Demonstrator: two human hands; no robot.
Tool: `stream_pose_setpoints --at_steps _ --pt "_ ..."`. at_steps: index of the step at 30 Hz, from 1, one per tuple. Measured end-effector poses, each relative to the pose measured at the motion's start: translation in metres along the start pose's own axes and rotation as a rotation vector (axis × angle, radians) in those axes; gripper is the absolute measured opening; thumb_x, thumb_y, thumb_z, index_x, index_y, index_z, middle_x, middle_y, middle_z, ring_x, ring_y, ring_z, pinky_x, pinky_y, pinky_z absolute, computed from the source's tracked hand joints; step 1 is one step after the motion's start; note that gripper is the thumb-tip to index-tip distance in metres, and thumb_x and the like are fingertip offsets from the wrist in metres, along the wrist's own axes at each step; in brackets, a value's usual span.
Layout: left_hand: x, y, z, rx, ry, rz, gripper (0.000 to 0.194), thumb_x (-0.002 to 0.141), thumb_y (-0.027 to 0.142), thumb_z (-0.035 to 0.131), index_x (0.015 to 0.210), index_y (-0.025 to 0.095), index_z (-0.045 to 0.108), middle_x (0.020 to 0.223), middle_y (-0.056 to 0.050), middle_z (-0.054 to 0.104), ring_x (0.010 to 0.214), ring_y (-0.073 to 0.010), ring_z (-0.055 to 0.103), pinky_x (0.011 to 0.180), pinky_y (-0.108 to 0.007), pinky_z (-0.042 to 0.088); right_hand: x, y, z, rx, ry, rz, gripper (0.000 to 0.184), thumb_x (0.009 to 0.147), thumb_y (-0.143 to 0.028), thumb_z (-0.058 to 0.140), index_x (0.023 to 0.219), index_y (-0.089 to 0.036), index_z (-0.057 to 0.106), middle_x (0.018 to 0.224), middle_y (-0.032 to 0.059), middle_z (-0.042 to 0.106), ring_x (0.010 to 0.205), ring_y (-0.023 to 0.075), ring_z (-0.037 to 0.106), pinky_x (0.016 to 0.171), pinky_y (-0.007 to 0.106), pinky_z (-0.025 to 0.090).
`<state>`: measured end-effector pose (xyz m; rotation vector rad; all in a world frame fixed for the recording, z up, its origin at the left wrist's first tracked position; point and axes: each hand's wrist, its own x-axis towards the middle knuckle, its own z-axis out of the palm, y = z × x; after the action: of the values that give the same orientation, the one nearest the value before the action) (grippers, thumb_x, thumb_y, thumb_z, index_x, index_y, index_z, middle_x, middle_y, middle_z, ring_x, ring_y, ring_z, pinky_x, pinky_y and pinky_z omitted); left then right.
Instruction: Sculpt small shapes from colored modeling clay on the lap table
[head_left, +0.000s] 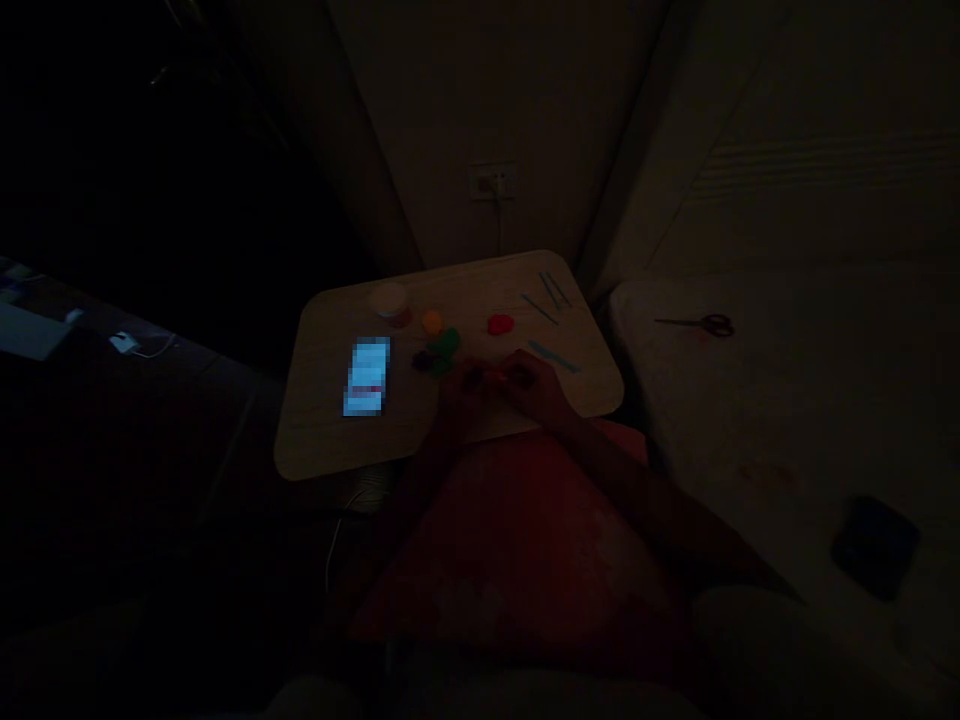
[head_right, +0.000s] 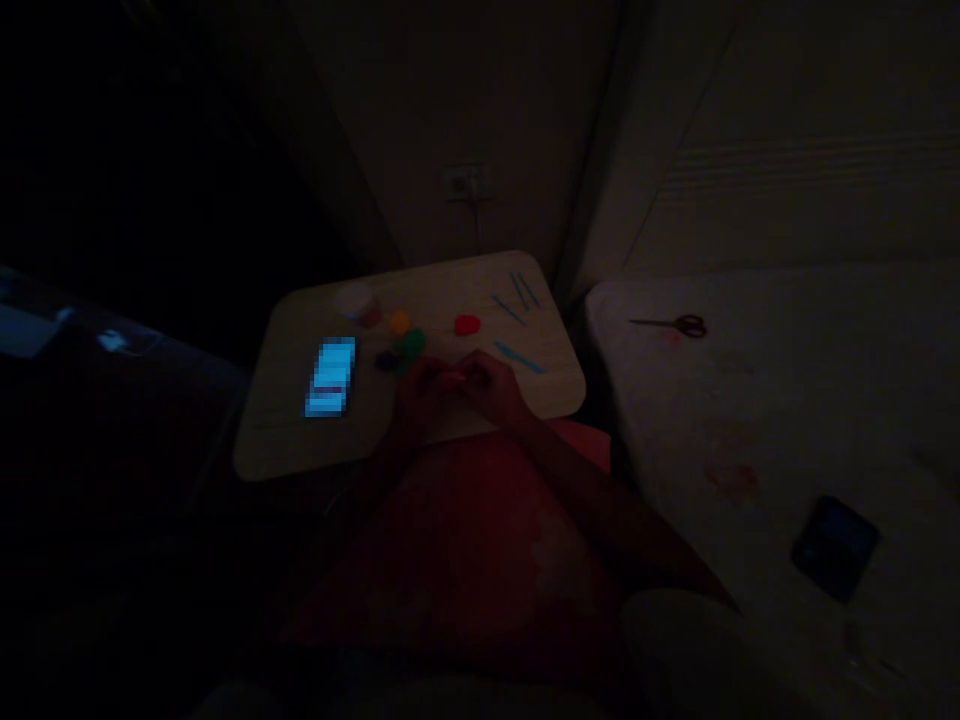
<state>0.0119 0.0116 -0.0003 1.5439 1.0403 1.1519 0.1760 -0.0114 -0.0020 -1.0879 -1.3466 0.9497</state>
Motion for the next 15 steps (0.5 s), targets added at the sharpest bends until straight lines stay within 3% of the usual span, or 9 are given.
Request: stream_pose_setpoints --at_steps 6,15 --pt "-0.0001 0.0009 -0.0016 0.105 -0.071 0.011 0.03 0.09 0.047 0.068 0.081 0.018 0.068 0.077 -0.001 0.07 0.073 -0.0152 0.062 0.068 -0.026 0.048 -0.0007 -0.0004 -0.0016 -0.102 -0.025 -0.133 0.024 0.086 -0.044 0.071 0.08 -0.022 0.062 0.078 0.0018 0.066 0.072 0.0163 0.06 0.064 0.028 0.047" --pt "0.0008 0.0017 -0.0034 0.029 -0.114 0.032 0.037 0.085 0.054 0.073 0.08 0.018 0.065 0.072 0.0 0.066 0.069 -0.0142 0.059 0.063 -0.025 0.044 -0.0015 0.0037 -0.0004 -0.116 -0.001 -0.281 0.025 0.09 -0.039 0.07 0.073 -0.022 0.061 0.075 0.0015 0.061 0.068 0.0158 0.057 0.063 0.029 0.043"
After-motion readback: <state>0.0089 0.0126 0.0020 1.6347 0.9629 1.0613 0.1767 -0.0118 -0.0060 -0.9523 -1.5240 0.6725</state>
